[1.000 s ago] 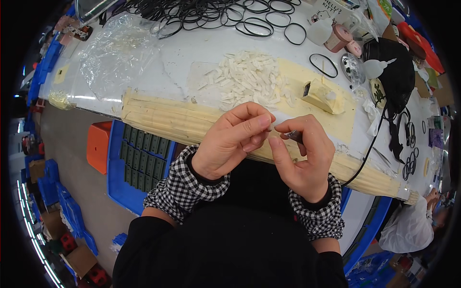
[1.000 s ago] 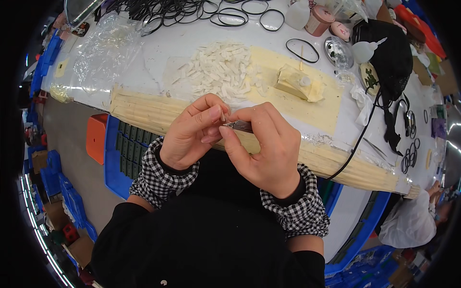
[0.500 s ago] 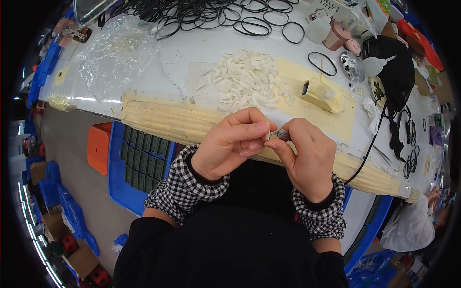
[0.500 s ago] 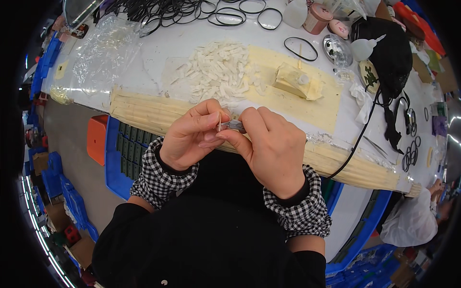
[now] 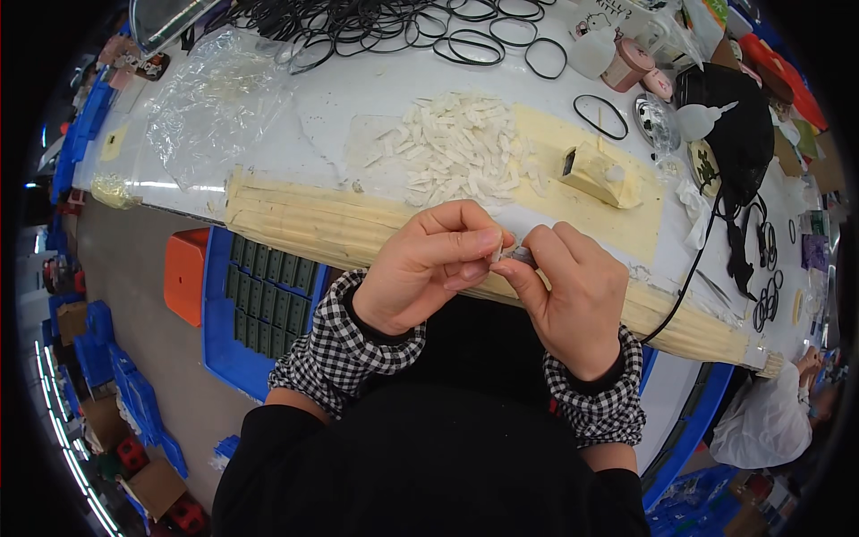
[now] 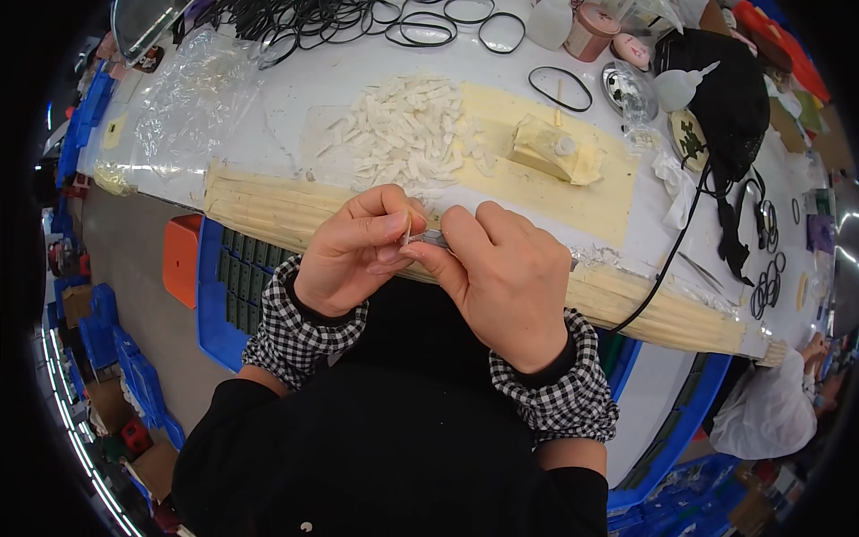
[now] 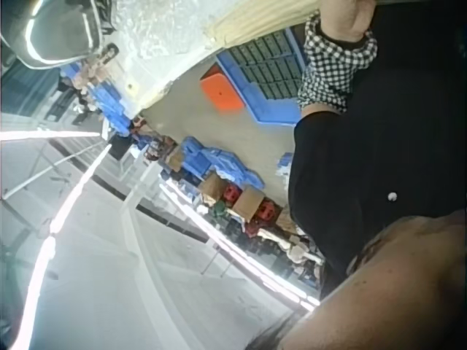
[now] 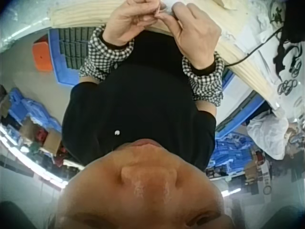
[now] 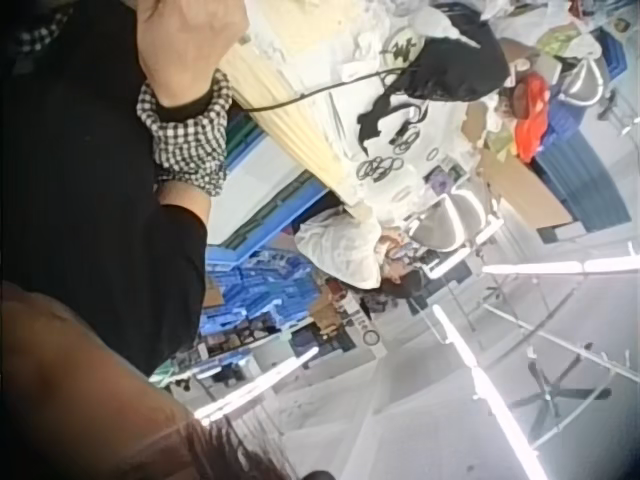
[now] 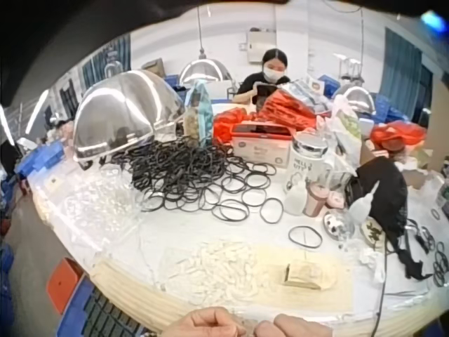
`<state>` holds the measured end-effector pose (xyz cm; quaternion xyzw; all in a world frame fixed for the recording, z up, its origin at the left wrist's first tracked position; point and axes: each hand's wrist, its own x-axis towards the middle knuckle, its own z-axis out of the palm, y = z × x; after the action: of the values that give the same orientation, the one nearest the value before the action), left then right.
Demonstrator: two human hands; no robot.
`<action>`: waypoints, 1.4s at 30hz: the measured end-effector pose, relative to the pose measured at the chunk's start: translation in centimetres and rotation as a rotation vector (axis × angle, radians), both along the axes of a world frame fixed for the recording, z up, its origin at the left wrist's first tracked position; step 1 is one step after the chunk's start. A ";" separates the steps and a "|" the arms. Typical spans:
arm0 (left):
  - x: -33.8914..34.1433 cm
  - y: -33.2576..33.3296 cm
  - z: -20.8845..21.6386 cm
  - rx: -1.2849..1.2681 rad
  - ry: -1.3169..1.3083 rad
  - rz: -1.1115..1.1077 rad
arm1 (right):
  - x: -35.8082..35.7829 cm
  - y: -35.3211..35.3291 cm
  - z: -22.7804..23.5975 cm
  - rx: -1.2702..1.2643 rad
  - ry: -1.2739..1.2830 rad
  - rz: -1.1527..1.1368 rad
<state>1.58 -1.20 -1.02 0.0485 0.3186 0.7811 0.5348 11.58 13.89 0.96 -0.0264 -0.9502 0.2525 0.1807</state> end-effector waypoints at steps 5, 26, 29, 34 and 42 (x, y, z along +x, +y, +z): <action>0.0 -0.1 0.1 0.023 -0.024 -0.008 | -0.1 -0.1 0.0 -0.003 0.031 -0.021; 0.1 -0.2 0.3 -0.003 0.022 0.002 | -0.1 -0.2 -0.1 -0.026 0.030 -0.004; 0.1 -0.2 0.4 -0.005 0.040 0.009 | -0.2 -0.1 -0.1 -0.021 0.047 -0.008; 0.4 -0.1 0.6 -0.116 0.143 0.058 | -0.1 -0.1 -0.5 0.069 0.068 -0.019; 0.4 -0.3 1.1 -0.206 0.253 0.087 | -0.1 -0.3 0.1 0.079 0.026 -0.034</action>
<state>1.94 -1.54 0.10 0.0775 0.4637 0.7545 0.4580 11.50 13.63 1.08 -0.0322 -0.9564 0.2120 0.1980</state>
